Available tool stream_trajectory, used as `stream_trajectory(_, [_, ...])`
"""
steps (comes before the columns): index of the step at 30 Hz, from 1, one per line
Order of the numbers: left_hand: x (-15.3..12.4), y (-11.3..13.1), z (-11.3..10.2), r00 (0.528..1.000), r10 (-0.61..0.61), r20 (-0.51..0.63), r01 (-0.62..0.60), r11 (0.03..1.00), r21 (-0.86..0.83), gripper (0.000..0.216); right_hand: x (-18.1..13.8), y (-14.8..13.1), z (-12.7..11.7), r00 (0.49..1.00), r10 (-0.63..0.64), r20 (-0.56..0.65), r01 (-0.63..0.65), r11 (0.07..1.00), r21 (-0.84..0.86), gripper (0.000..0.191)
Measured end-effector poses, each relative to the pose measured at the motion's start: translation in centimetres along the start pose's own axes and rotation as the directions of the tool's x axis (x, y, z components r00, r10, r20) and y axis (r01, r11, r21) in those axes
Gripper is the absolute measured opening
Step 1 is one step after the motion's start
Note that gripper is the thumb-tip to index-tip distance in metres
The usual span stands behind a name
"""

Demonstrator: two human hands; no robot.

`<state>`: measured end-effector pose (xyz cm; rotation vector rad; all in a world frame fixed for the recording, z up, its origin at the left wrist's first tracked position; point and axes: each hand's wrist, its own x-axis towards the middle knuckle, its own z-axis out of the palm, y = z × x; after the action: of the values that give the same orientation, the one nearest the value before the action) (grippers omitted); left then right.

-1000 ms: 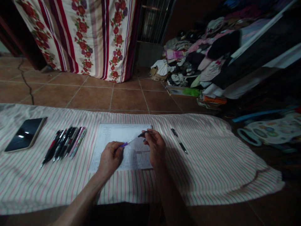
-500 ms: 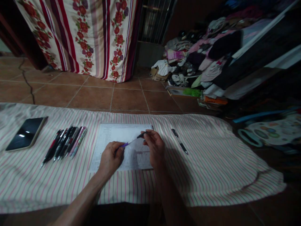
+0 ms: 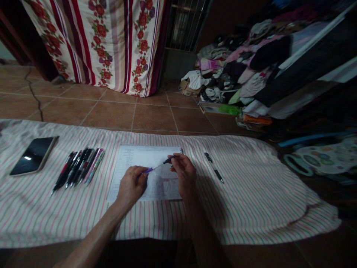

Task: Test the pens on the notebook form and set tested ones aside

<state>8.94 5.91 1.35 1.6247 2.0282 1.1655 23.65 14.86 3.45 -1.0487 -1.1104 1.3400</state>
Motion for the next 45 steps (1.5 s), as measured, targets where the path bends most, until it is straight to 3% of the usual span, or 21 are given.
stream_trajectory(45, [0.01,-0.28,-0.11,0.999,0.037,0.000,-0.037,0.999,0.012,0.021,-0.17,-0.32,-0.03,0.999,0.037,0.001,-0.037,0.999,-0.020,0.032])
